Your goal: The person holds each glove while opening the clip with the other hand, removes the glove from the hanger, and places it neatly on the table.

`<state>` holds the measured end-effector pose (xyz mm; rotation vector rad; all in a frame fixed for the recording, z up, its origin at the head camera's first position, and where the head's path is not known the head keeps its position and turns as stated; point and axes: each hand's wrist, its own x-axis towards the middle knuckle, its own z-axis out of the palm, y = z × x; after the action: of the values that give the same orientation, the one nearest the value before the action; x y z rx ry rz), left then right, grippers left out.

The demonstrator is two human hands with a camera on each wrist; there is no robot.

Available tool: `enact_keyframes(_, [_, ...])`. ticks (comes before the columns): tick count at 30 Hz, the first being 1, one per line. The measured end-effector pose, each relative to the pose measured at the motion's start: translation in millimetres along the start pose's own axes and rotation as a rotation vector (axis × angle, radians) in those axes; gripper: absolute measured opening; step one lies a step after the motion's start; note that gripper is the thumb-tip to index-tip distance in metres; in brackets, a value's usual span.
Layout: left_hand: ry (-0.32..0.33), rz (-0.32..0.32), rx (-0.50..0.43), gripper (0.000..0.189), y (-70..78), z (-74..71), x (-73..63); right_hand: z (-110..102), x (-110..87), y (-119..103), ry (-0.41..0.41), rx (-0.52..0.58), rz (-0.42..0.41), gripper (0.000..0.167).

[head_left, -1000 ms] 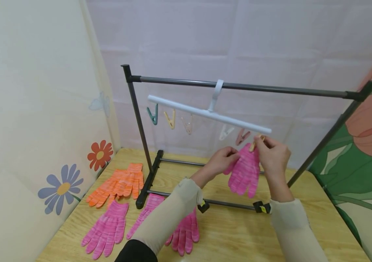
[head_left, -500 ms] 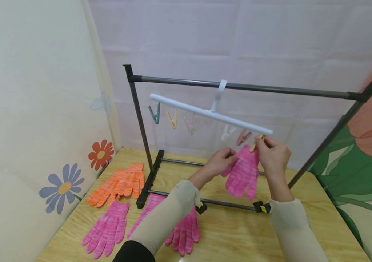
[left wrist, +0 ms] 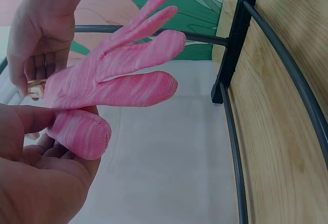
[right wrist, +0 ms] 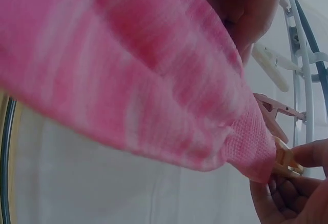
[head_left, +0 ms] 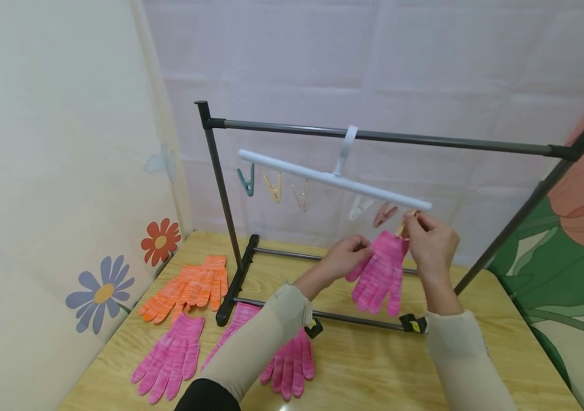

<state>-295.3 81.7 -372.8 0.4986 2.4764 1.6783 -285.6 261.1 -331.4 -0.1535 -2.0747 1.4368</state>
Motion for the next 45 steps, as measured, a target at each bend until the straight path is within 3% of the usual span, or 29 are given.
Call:
enact_keyframes(12, [-0.014, 0.053, 0.042, 0.017, -6.3, -3.2, -7.6, -3.7, 5.7, 3.8, -0.023, 0.029, 0.059, 0.038])
enact_keyframes(29, [-0.028, 0.074, 0.067, 0.013, -14.7, -2.4, -25.3, -13.8, 7.8, 5.8, -0.005, 0.103, 0.127, 0.038])
enact_keyframes(34, [-0.029, 0.051, 0.082, 0.013, -18.8, -4.2, -36.6, -14.0, 7.3, 8.0, 0.026, 0.086, 0.102, 0.033])
enact_keyframes(38, [-0.022, 0.038, 0.104, 0.013, -24.1, -5.9, -44.2, -13.2, 5.6, 11.0, 0.047, 0.051, 0.029, 0.033])
enact_keyframes(41, [-0.018, 0.034, 0.113, 0.013, -28.8, -7.3, -47.3, -12.8, 5.8, 12.1, 0.074, 0.019, -0.028, 0.036])
enact_keyframes(45, [-0.003, 0.048, 0.143, 0.016, -35.3, -9.4, -48.1, -12.8, 7.9, 10.4, 0.103, 0.011, -0.04, 0.036])
